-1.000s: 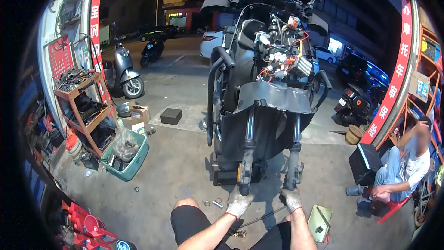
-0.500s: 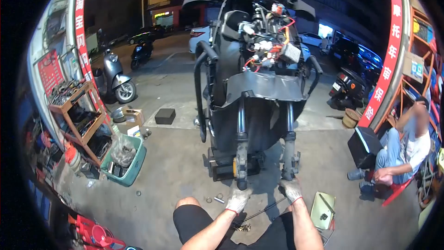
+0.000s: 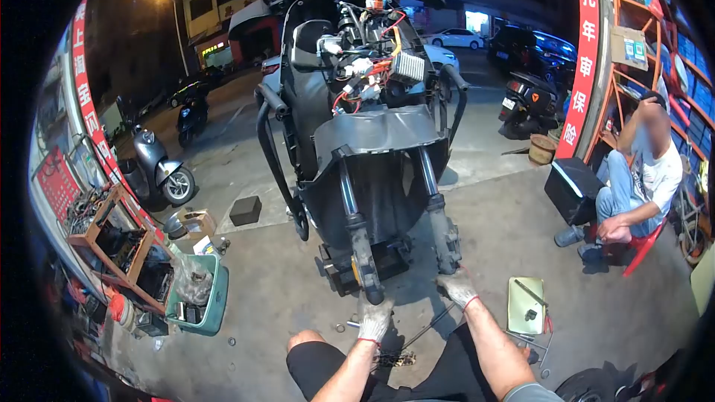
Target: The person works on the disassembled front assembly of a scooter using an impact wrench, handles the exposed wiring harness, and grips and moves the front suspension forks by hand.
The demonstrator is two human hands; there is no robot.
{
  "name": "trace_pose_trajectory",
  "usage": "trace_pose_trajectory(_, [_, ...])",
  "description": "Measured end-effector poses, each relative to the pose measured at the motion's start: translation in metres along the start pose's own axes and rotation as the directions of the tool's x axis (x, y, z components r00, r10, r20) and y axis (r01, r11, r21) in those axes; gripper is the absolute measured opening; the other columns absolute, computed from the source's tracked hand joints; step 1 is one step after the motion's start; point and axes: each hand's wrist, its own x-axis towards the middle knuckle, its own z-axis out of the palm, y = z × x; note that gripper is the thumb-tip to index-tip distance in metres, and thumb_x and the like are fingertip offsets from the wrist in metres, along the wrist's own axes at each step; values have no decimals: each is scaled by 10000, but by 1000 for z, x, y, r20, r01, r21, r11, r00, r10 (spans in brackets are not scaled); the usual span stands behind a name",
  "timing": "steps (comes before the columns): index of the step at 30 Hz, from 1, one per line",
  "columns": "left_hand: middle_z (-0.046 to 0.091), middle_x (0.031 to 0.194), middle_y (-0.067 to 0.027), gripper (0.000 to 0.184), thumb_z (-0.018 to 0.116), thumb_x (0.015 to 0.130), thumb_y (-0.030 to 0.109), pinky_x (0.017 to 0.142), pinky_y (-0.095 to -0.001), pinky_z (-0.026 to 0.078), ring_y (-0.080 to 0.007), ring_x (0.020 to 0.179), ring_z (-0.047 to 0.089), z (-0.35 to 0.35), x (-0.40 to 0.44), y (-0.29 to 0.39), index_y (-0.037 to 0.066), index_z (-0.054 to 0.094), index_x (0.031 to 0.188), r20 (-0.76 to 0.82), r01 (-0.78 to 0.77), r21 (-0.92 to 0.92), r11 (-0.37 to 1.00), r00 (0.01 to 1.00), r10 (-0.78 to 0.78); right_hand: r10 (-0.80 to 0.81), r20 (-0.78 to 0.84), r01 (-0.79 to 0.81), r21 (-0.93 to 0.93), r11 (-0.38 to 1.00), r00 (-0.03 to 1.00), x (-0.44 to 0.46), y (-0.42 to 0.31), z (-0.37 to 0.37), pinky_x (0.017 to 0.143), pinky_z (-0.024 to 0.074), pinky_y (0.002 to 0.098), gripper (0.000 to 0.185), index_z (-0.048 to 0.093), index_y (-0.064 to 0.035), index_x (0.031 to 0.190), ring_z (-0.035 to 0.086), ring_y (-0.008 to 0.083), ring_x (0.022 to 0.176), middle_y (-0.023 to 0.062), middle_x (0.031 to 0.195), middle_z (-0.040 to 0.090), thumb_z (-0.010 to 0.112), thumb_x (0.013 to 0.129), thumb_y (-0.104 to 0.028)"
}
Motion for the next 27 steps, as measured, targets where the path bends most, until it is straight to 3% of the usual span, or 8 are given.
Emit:
trace_pose_trajectory(2, [583,750,-63,261,668,720,135,612,-337,469,-172,658,555,2,-1,0,31,563,935,-24,-12,-39,999,1000,11,-2,3,2,33,999,1000,-1,-1,1,574,456,288,407,601,19,956,531,114,640,18,699,590,751,658,-214])
trace_pose_trajectory(4, [578,728,-34,202,663,729,116,606,-315,455,-134,647,528,4,-2,0,42,572,892,-47,-24,-78,997,999,20,-111,-61,112,20,993,992,-1,-1,3,453,423,287,172,570,-30,740,527,123,498,31,617,563,713,703,-119])
trace_pose_trajectory(10, [589,768,-28,233,661,728,101,633,-301,462,-132,675,539,5,0,-4,33,560,927,-67,7,8,1000,998,-7,-94,-47,93,-33,995,994,-5,-7,1,466,429,290,177,580,-32,749,527,117,518,22,625,563,727,691,-112])
trace_pose_trajectory(16, [586,729,-42,195,660,726,118,591,-315,462,-139,635,543,4,-1,-3,28,569,872,-66,53,-93,994,996,-59,-84,-33,87,80,993,996,-1,-1,3,465,426,285,214,595,-15,842,525,107,524,13,629,571,727,698,-103])
trace_pose_trajectory(19, [579,692,-52,207,670,722,153,561,-324,457,-144,601,537,1,-3,1,24,570,850,-56,44,-86,995,997,-49,-143,-17,143,2,990,990,2,4,1,456,420,279,218,596,-18,871,520,104,520,18,619,566,719,710,-99])
trace_pose_trajectory(21, [605,767,-83,300,655,706,144,630,-359,498,-197,669,601,-2,-4,10,22,570,967,31,175,-53,983,984,-174,-190,-10,190,-30,981,982,2,0,1,444,408,271,190,599,-25,856,521,103,510,19,608,562,711,716,-89])
trace_pose_trajectory(23, [606,772,-85,307,656,714,144,642,-359,501,-205,670,603,-3,-5,15,16,563,977,9,101,-48,994,995,-101,-49,12,49,-1,999,999,-3,-3,-1,427,396,264,176,595,-30,832,521,105,483,21,596,560,712,713,-84])
trace_pose_trajectory(27, [602,779,-99,338,666,714,160,648,-361,498,-221,683,603,-5,-6,18,14,553,998,-5,77,5,997,997,-77,-73,4,73,51,996,997,0,0,1,395,377,255,153,588,-47,795,503,107,435,14,571,545,712,708,-70])
